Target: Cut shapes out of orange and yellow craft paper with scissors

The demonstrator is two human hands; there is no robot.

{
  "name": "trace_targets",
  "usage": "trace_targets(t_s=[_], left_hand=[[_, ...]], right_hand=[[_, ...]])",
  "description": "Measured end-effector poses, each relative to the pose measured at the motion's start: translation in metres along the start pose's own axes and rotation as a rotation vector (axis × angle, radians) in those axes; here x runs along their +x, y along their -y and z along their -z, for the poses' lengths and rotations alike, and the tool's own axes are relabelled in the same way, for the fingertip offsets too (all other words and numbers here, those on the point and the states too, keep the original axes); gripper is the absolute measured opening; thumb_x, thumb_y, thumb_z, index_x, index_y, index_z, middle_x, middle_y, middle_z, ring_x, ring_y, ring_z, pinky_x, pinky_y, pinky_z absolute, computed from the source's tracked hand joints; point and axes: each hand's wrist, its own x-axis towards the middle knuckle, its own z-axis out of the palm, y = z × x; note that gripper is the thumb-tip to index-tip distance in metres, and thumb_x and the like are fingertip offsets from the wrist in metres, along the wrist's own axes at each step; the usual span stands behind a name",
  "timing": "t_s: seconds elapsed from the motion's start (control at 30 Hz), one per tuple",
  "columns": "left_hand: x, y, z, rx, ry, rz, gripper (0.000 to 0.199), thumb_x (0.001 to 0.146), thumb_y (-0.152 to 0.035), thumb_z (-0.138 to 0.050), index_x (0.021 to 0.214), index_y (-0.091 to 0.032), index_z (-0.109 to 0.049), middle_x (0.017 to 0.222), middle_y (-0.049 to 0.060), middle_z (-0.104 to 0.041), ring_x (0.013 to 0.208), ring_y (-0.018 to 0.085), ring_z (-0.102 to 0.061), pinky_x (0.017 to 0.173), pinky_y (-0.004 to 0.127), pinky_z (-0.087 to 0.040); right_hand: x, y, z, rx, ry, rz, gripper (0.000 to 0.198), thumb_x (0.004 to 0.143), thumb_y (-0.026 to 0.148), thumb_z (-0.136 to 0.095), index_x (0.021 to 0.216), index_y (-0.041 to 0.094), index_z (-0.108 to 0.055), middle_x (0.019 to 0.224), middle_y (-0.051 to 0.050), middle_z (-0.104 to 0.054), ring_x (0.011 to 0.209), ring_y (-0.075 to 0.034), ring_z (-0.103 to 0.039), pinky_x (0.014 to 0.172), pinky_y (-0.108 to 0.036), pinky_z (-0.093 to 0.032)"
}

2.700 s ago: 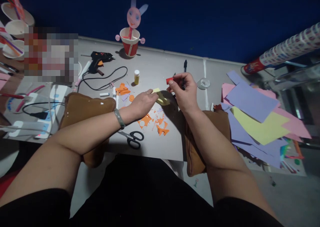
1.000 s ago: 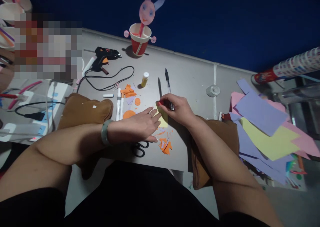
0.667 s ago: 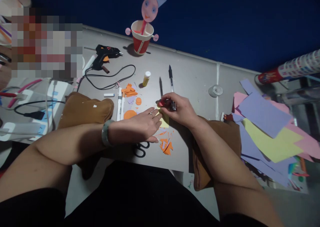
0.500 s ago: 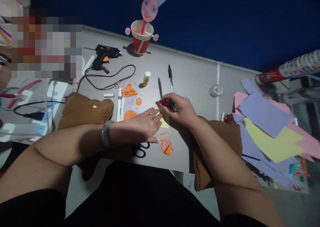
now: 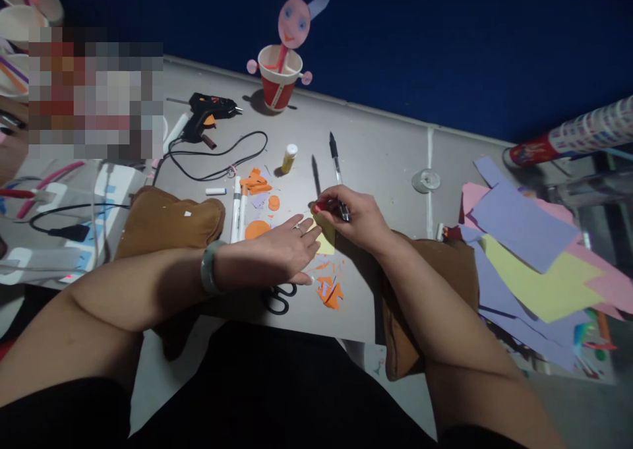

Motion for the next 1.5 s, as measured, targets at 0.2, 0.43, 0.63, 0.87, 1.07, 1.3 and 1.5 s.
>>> trace_targets(t_s=[0.2,0.43,0.63,0.87,1.07,1.3,1.5], left_hand=[[0.002,0.000,0.009,0.015,0.019,-0.004,0.069,0.094,-0.065,-0.049,0.129,-0.007,-0.062,0.142,0.025,-0.056,0.135,0.037,-0.050,0.117,0.049,-0.026],[0.001,0.000,0.010,-0.059,0.014,-0.001,0.060,0.092,-0.060,-0.056,0.126,-0.010,-0.063,0.138,0.022,-0.060,0.135,0.035,-0.051,0.117,0.048,-0.028],[0.001,0.000,0.009,-0.076,-0.016,-0.005,0.059,0.089,-0.058,-0.062,0.123,-0.009,-0.064,0.137,0.024,-0.060,0.133,0.035,-0.052,0.115,0.049,-0.029],[0.005,-0.004,0.031,-0.023,0.001,0.088,0.051,0.094,-0.051,-0.058,0.114,-0.005,-0.066,0.140,0.028,-0.056,0.123,0.035,-0.056,0.101,0.045,-0.040],[0.009,0.001,0.050,-0.062,0.074,0.212,0.031,0.096,-0.035,-0.056,0.104,-0.007,-0.066,0.149,0.028,-0.046,0.110,0.031,-0.060,0.088,0.042,-0.044],[0.008,0.009,0.041,-0.130,0.109,0.180,0.030,0.093,-0.035,-0.059,0.103,-0.007,-0.065,0.151,0.027,-0.043,0.110,0.032,-0.058,0.090,0.044,-0.043],[0.004,0.011,0.040,-0.158,0.106,0.182,0.026,0.095,-0.032,-0.055,0.101,-0.007,-0.064,0.154,0.027,-0.041,0.101,0.026,-0.061,0.089,0.045,-0.045]], right_hand=[[0.000,-0.001,0.000,-0.006,0.007,-0.025,0.016,0.089,0.031,-0.064,0.102,0.021,-0.063,0.091,-0.004,-0.074,0.074,-0.015,-0.067,0.069,-0.028,-0.050],[0.000,0.001,0.000,-0.008,-0.003,-0.031,0.017,0.089,0.031,-0.065,0.103,0.022,-0.064,0.092,-0.005,-0.075,0.076,-0.016,-0.068,0.071,-0.029,-0.051],[0.000,-0.001,0.000,-0.022,-0.011,-0.010,0.016,0.089,0.030,-0.065,0.103,0.022,-0.064,0.093,-0.005,-0.075,0.077,-0.017,-0.069,0.072,-0.029,-0.051],[0.000,-0.001,0.001,-0.025,0.001,-0.007,0.015,0.089,0.030,-0.064,0.102,0.022,-0.063,0.093,-0.004,-0.076,0.077,-0.016,-0.069,0.071,-0.028,-0.050],[0.000,-0.001,0.002,-0.035,0.023,-0.053,0.017,0.087,0.025,-0.063,0.103,0.022,-0.063,0.093,-0.004,-0.075,0.079,-0.018,-0.070,0.071,-0.029,-0.050],[0.000,0.003,0.004,-0.030,0.048,-0.074,0.015,0.089,0.027,-0.062,0.103,0.023,-0.062,0.096,-0.004,-0.076,0.083,-0.018,-0.069,0.075,-0.032,-0.051],[-0.001,0.004,0.008,0.005,0.060,-0.093,0.025,0.083,0.016,-0.061,0.107,0.023,-0.060,0.093,-0.003,-0.074,0.078,-0.017,-0.067,0.073,-0.031,-0.050]])
